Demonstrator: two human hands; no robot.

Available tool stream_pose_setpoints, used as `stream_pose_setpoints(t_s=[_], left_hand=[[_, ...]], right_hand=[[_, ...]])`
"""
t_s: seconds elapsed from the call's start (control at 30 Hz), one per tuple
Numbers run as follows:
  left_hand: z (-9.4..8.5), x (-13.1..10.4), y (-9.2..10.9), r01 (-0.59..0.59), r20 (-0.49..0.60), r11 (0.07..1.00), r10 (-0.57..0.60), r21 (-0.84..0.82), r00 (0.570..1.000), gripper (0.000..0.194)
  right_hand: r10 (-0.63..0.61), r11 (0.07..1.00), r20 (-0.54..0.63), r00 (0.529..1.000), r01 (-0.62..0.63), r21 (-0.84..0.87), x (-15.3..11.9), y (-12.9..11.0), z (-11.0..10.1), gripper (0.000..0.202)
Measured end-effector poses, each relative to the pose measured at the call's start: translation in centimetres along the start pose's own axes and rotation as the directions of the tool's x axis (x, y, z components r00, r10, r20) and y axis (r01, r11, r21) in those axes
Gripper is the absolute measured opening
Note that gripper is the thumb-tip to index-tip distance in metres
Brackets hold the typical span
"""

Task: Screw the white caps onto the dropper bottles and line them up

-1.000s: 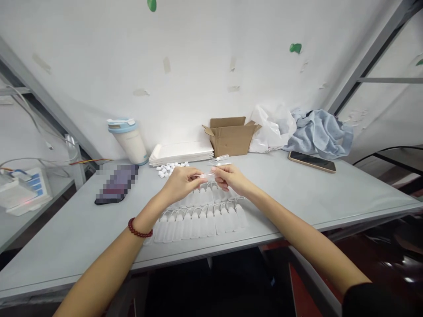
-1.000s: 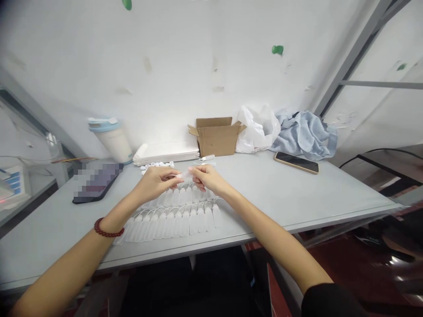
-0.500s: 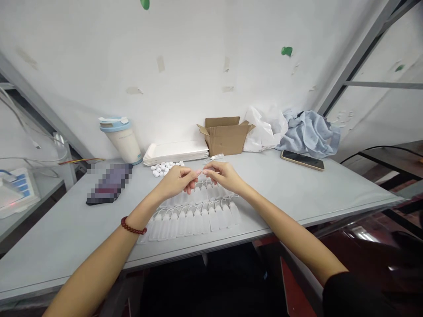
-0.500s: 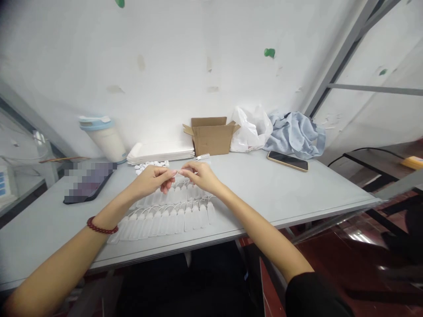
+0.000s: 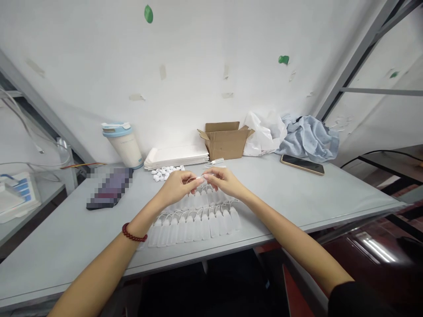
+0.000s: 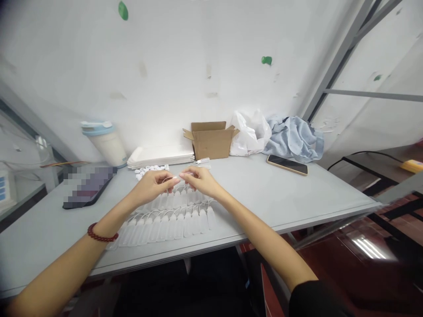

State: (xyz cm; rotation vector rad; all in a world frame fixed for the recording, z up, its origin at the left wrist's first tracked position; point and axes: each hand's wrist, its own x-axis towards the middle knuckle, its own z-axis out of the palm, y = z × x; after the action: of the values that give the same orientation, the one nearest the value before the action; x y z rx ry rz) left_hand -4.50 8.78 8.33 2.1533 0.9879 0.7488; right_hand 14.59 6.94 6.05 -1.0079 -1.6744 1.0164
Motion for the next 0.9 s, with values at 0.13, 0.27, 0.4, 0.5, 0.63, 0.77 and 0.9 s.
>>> stream_pose_setpoints(t_s=[0.13,0.27,0.4,0.5,0.63,0.77,0.9], left_hand=[[-0.3,0.24,-0.44,0.087,0.117,0.979,-0.066,-0.185,0.991,0.041],[-0.26,0.25,-0.48,0.094,0.142,0.966,-0.061,-0.242,0.988,0.042],[-0.02,-0.02,-0.04,0.01,0.105,0.985,0.008,-0.174,0.994,0.036],[0.17,-0.21,0.18,-0.093,0.053,0.995,0.095,-0.035,0.994,0.032],[0.21,-0.23,0.2,-0.156,-0.032,0.982,0.16,0.105,0.987,0.029],[-0.18,-0.02,0.01,-0.077,-0.024,0.997,0.077,0.007,0.997,0.024],[-0.42,0.18,-0.21,0.018,0.072,0.997,-0.012,-0.076,0.997,0.032]], right_hand=[[-0.064,0.997,-0.012,0.998,0.064,-0.045,-0.08,-0.07,0.08,0.033],[-0.079,0.993,-0.011,0.997,0.078,-0.093,-0.17,-0.09,0.12,0.035],[-0.06,0.988,0.019,0.998,0.062,-0.143,-0.19,0.0,0.01,0.038],[-0.017,0.996,0.036,0.999,0.02,-0.083,-0.03,0.22,-0.03,0.042],[0.004,1.0,0.037,0.999,-0.004,0.006,0.22,0.23,0.07,0.047],[-0.04,0.998,0.004,0.999,0.04,-0.044,0.24,-0.12,0.16,0.046],[-0.101,0.986,-0.023,0.995,0.097,-0.137,0.21,-0.14,0.1,0.041]])
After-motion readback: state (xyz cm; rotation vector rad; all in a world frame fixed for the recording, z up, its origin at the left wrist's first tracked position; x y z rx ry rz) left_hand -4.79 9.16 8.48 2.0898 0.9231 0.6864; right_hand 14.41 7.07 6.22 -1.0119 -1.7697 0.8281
